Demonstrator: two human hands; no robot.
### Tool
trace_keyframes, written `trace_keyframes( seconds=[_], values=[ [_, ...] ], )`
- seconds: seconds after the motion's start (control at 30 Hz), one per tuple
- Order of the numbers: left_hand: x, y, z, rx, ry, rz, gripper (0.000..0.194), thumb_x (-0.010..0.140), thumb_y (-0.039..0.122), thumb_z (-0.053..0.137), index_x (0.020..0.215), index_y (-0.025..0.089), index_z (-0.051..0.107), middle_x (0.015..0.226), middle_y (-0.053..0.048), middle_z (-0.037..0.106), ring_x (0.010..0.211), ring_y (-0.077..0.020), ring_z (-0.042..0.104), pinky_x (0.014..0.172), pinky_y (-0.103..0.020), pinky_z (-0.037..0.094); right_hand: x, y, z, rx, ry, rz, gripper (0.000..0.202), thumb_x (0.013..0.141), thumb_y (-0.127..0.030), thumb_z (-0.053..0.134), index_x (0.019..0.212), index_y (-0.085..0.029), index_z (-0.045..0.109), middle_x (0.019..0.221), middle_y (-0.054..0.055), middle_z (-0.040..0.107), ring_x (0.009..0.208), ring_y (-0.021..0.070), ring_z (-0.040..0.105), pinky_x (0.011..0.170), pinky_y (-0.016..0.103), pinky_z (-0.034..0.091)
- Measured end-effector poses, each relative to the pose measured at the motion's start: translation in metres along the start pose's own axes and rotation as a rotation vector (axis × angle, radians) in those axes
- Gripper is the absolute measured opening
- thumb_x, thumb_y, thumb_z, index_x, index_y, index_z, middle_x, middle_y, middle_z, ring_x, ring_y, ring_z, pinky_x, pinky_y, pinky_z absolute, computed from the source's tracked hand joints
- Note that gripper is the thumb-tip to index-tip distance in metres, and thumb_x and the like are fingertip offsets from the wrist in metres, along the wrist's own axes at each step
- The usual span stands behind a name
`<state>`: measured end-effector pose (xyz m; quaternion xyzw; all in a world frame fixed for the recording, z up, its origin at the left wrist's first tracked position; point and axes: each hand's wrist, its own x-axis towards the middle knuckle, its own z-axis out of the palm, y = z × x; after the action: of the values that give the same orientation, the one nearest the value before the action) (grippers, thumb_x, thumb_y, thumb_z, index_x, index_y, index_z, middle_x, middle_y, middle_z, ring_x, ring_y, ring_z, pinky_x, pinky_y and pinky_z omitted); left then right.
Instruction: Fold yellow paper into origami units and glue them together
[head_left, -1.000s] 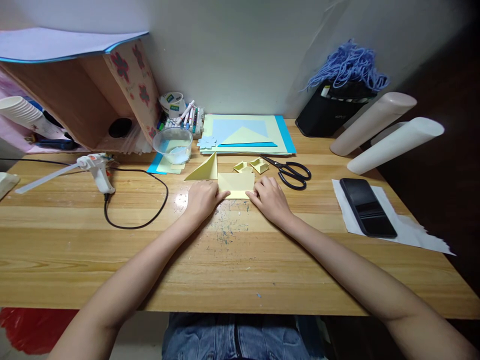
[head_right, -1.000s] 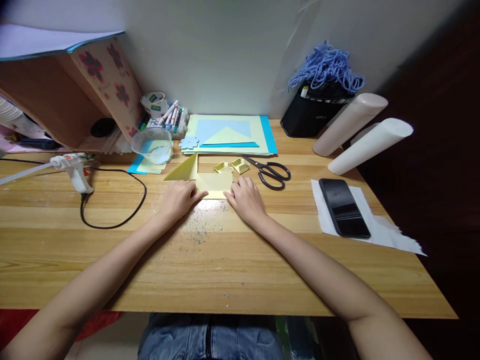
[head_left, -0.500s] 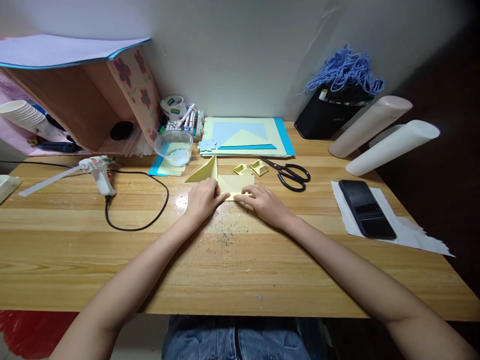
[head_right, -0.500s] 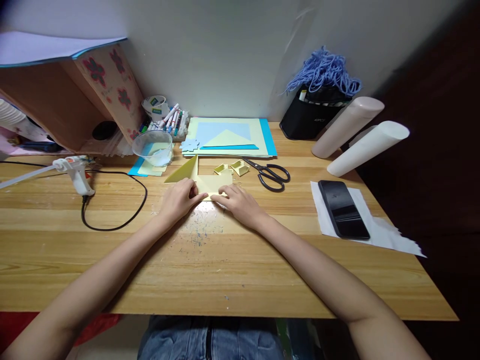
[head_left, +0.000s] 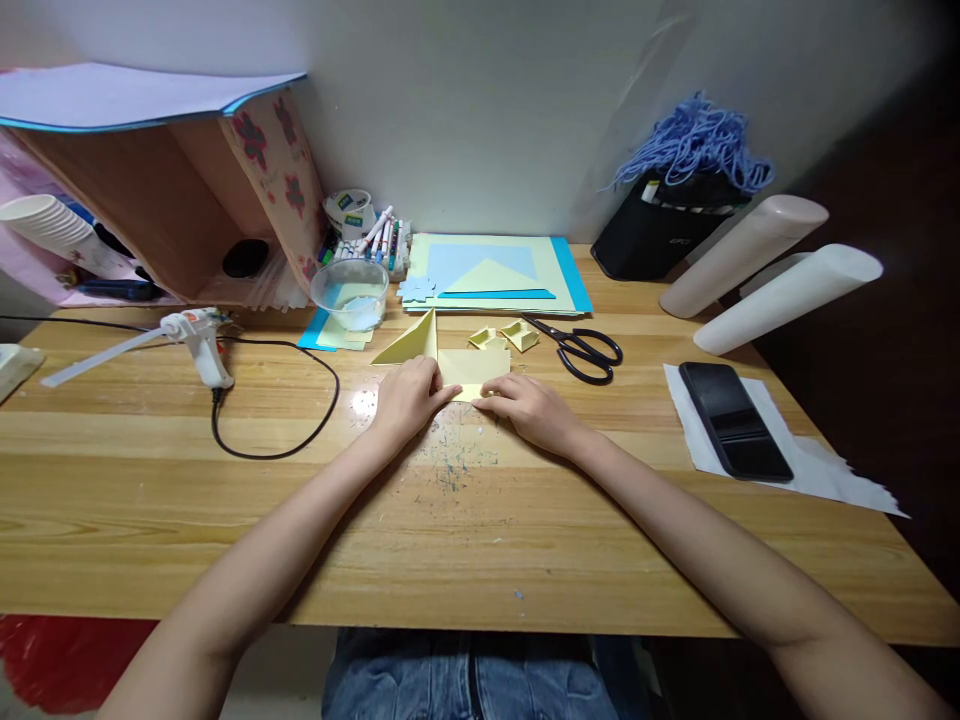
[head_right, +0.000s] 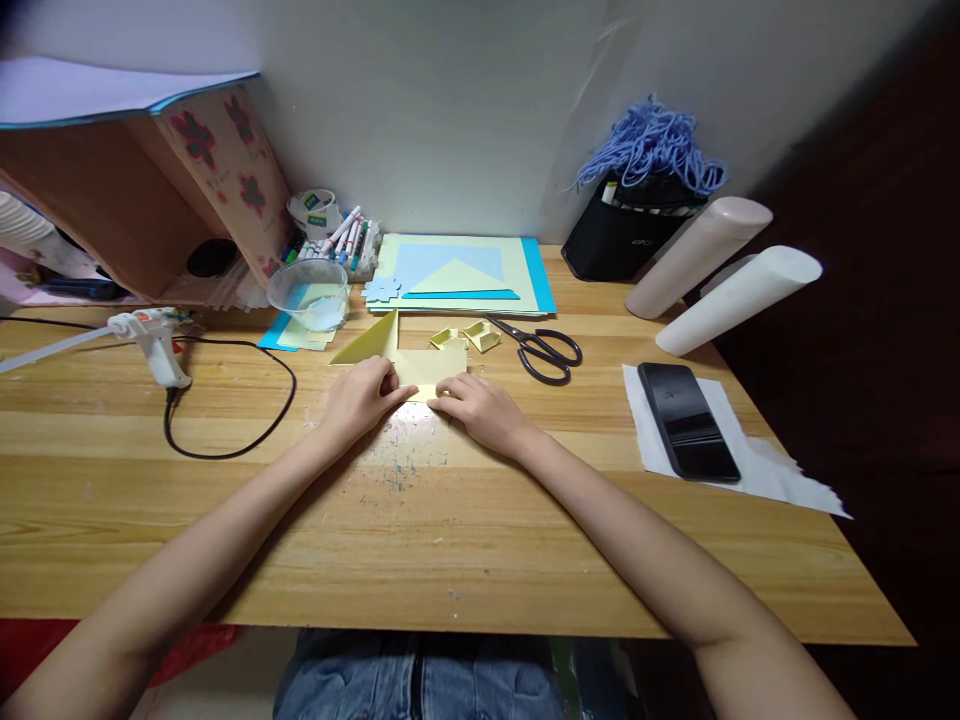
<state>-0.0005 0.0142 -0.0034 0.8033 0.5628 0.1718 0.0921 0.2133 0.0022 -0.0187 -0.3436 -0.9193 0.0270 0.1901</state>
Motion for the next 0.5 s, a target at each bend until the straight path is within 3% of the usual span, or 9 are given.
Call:
trace_keyframes(
  seconds=[0.33,0.5],
  values=[
    [0.001,0.001,0.002,0.037,0.018,0.103,0.021,0.079,0.037,0.055,0.075,0.017,0.051,0.077,-0.003,0.056,0.070,-0.0160,0.049,0.057,-0.027,0.029,-0.002,0.004,-0.003,-0.076,0.175,-0.019,0.022,0.084,-0.012,0.048,0.069,-0.017,0.063,0.076,0.003,0.066,0.077,0.0157,0.050,0.057,0.025,0.034],
    [0.002,0.001,0.002,0.045,0.008,0.184,0.018,0.082,0.034,0.052,0.075,0.017,0.054,0.080,-0.005,0.058,0.071,-0.0164,0.050,0.059,-0.027,0.031,-0.004,0.013,-0.010,-0.098,0.126,-0.092,0.026,0.081,-0.007,0.045,0.063,-0.017,0.061,0.069,0.002,0.063,0.069,0.0132,0.050,0.056,0.025,0.032]
  ],
)
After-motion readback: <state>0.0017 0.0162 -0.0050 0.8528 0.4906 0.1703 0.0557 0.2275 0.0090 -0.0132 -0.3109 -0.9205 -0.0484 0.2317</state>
